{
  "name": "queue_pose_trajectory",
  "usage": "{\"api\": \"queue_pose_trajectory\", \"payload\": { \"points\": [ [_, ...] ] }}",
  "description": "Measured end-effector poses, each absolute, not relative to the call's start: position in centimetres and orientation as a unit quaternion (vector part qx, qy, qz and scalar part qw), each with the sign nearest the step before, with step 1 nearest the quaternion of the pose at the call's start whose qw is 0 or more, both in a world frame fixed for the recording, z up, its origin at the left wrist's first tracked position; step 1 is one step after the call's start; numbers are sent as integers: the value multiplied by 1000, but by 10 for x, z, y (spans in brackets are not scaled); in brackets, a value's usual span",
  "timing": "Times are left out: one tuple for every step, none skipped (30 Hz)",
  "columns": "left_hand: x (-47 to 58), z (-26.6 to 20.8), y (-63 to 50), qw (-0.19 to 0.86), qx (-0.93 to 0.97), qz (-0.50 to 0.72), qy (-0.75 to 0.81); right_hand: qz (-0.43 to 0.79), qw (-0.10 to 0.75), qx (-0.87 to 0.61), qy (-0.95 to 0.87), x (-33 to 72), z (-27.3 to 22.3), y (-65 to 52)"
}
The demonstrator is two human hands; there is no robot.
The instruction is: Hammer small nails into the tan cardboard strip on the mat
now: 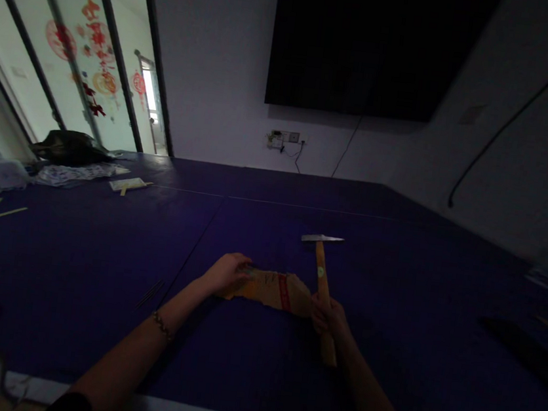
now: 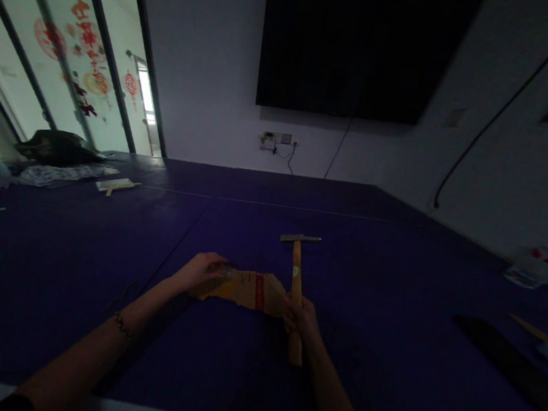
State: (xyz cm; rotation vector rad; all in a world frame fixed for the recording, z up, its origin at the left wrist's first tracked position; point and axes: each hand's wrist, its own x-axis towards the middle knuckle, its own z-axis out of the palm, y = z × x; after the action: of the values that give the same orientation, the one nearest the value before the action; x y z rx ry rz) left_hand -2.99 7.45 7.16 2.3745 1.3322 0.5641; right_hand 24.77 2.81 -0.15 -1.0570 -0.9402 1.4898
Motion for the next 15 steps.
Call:
{"api": "queue_pose_trajectory", "payload": {
  "points": [
    [-41,78,70,166,843,178,480,622,519,-440,-387,248,-2,28],
    [-52,84,65,150,839,161,498,624,521,-439,-383,248,-2,28],
    [-65,89,59,136,832,144,517,626,522,-439,-379,248,-1,28],
    [-78,92,52,123,822,131,540,627,523,-439,-375,247,-1,28],
    [-92,94,44,108,805,121,570,627,526,-439,-371,246,0,28],
    [-106,95,34,93,783,110,605,626,530,-439,-367,245,0,27],
    [-120,94,25,77,756,100,642,623,536,-439,-362,244,1,26],
    [-134,92,15,64,726,91,678,620,542,-440,-358,242,2,25],
    [-147,90,5,55,699,82,708,616,548,-440,-355,241,2,25],
    [-159,86,-4,46,665,72,742,613,554,-441,-351,239,3,24],
    [-170,83,-12,46,634,59,770,610,557,-442,-348,238,3,23],
    [-178,79,-18,56,615,55,785,609,559,-443,-346,238,3,23],
    [-185,74,-23,75,603,55,792,608,560,-445,-345,237,3,23],
    [-190,71,-26,94,598,57,794,608,560,-446,-344,238,3,23],
    [-194,67,-28,108,596,63,793,608,559,-447,-343,238,3,23]
  ]
}}
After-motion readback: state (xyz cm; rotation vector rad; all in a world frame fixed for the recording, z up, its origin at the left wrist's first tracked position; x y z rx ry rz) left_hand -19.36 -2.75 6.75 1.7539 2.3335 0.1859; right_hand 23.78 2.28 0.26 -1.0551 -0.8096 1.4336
